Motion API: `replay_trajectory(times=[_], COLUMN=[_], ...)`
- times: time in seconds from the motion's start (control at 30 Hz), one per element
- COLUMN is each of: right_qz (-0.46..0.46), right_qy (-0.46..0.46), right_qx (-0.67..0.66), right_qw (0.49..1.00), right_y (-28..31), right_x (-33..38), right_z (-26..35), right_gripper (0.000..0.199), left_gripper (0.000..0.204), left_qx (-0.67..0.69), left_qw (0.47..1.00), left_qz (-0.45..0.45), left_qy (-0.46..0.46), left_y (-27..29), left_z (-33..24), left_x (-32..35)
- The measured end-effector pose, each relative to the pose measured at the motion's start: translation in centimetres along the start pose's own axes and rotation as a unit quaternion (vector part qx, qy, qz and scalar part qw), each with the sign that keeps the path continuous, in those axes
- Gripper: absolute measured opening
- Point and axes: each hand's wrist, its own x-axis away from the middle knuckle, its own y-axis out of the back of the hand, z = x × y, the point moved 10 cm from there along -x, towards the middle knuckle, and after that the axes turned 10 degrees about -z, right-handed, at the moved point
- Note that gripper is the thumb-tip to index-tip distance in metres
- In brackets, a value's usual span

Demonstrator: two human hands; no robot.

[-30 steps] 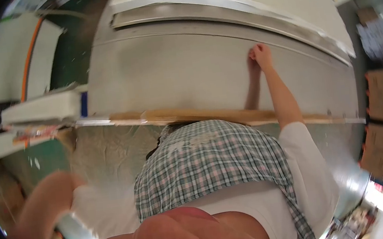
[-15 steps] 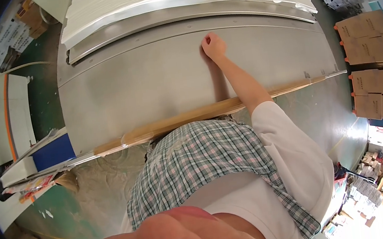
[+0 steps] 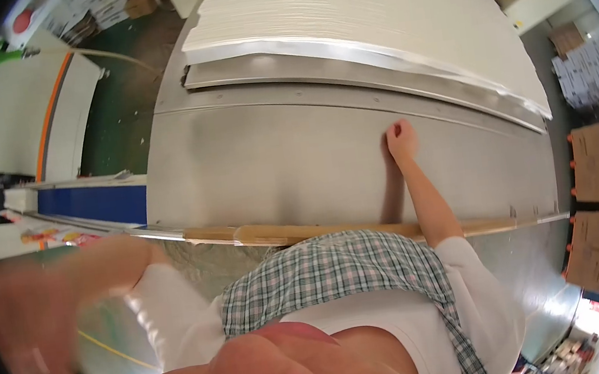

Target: Stacking large sheets of paper onto a processing machine.

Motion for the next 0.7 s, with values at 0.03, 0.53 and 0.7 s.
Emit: replay_trajectory(times=[0.03,0.53,0.7], right_qz=[0.004,-0.017,-0.032], right_qy=[0.012,0.043,0.054], right_qx=[-0.001,0.007,-0.004], right_qw=[1.0,0.999,0.998], right_y=[-0.5,0.9,1.1], right_x=[0.0,-0.2,-0.1], right_z=[0.8,2.7,3.2], right_gripper=[0.011,0.006,0.007], left_gripper=[0.045,0.04,0.034], left_qx=[-0.119,-0.179,-0.177], left_qw=[0.984,0.405,0.433], left_qz=[-0.062,-0.346,-0.382], left_qy=[0.118,0.827,0.797], left_y=[3.3,22.5,25.3], left_z=[10.3,26.0,27.9], left_x=[6.6,61.0,60.8])
